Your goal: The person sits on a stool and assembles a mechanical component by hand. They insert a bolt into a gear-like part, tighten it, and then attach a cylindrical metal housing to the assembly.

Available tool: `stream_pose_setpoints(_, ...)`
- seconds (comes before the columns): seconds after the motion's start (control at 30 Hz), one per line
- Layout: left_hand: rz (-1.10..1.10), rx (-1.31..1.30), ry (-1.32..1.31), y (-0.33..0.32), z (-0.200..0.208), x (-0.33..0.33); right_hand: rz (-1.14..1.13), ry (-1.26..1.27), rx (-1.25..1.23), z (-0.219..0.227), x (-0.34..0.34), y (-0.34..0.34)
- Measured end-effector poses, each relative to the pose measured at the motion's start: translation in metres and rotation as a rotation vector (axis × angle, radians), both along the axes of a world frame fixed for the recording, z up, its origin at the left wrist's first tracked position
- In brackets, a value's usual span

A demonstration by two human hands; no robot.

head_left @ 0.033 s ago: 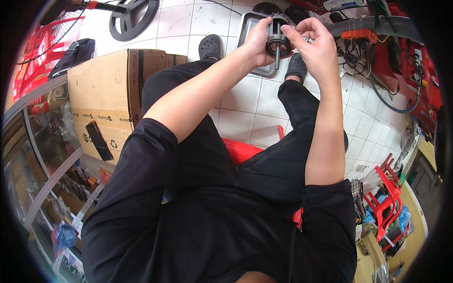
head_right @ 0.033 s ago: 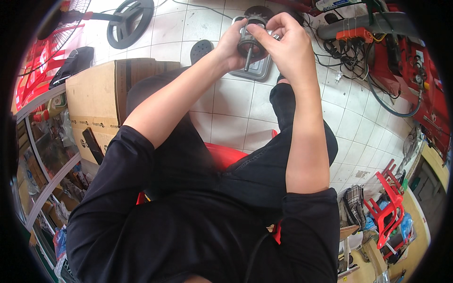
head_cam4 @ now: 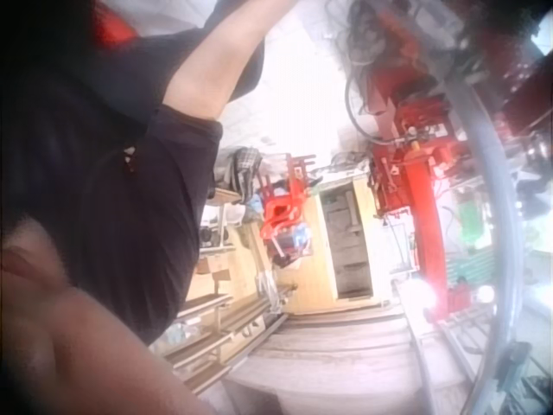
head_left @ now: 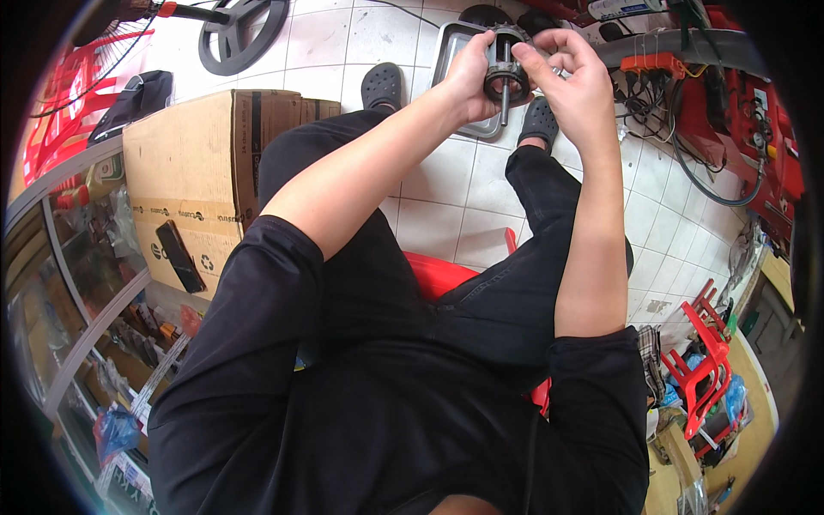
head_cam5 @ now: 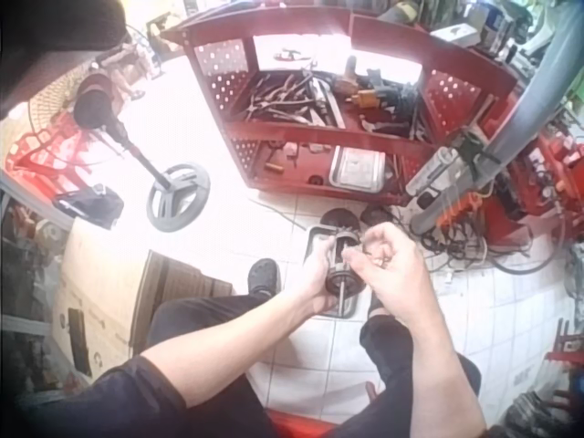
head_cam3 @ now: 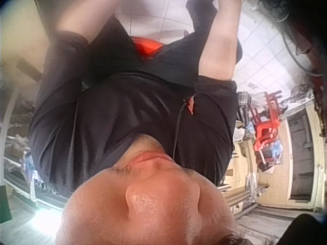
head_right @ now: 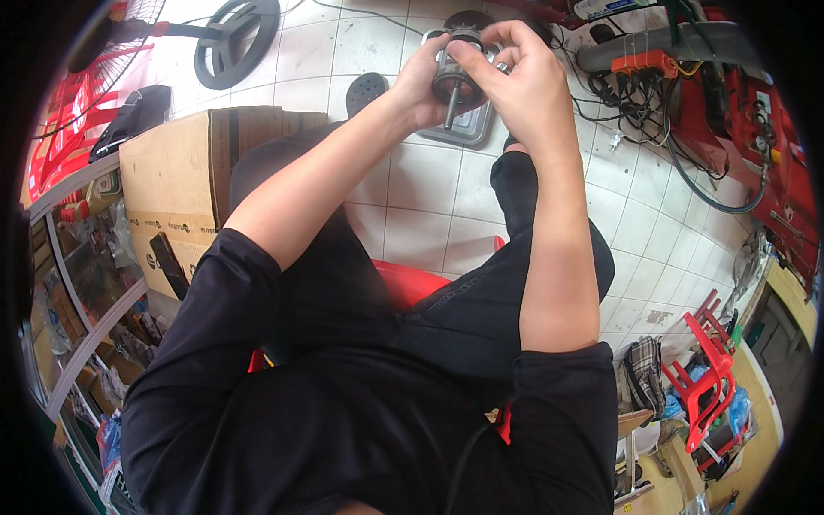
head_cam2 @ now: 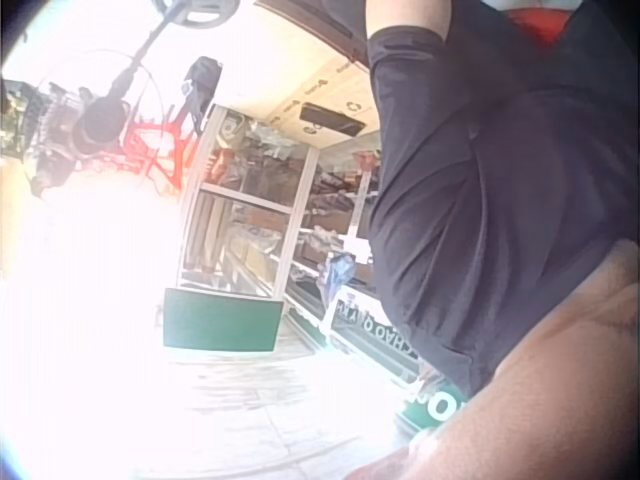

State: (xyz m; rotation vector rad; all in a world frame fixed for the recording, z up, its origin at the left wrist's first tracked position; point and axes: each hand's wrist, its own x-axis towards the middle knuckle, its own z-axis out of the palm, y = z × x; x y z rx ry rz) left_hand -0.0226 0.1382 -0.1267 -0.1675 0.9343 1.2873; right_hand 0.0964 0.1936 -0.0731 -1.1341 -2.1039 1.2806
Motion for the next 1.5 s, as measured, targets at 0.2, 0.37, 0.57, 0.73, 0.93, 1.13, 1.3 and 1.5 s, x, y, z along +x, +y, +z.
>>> stream_pose_setpoints(0.2,0.012,0.034,-0.079,-0.001,-0.001,-0.002,0.054,-0.016,0.005,-0.005,0.003,0.003)
stream_pose_setpoints(0.37,-0.007,0.053,-0.028,0.002,-0.006,-0.002,0.01,0.116,-0.048,-0.005,0.003,0.003)
stream_pose_setpoints(0.57,0.008,0.034,-0.043,0.003,-0.009,-0.004,0.066,-0.056,0.054,-0.002,0.003,0.005)
stream_pose_setpoints(0.73,0.001,0.062,-0.07,0.002,-0.004,-0.003,0.068,0.184,-0.048,-0.006,0.002,0.003)
stream_pose_setpoints(0.93,0.004,0.031,-0.059,-0.001,0.001,-0.002,0.052,0.02,-0.021,-0.003,0.003,0.004)
stream_pose_setpoints(1.13,0.008,0.055,-0.075,-0.001,0.0,-0.003,0.069,0.088,-0.04,-0.005,0.003,0.005)
stream_pose_setpoints(1.3,0.003,0.035,-0.078,0.0,0.002,-0.003,0.049,0.056,-0.016,-0.001,0.002,0.004)
stream_pose_setpoints(1.5,0.017,0.022,-0.055,0.0,0.001,-0.003,0.062,-0.016,0.001,-0.003,0.003,0.004)
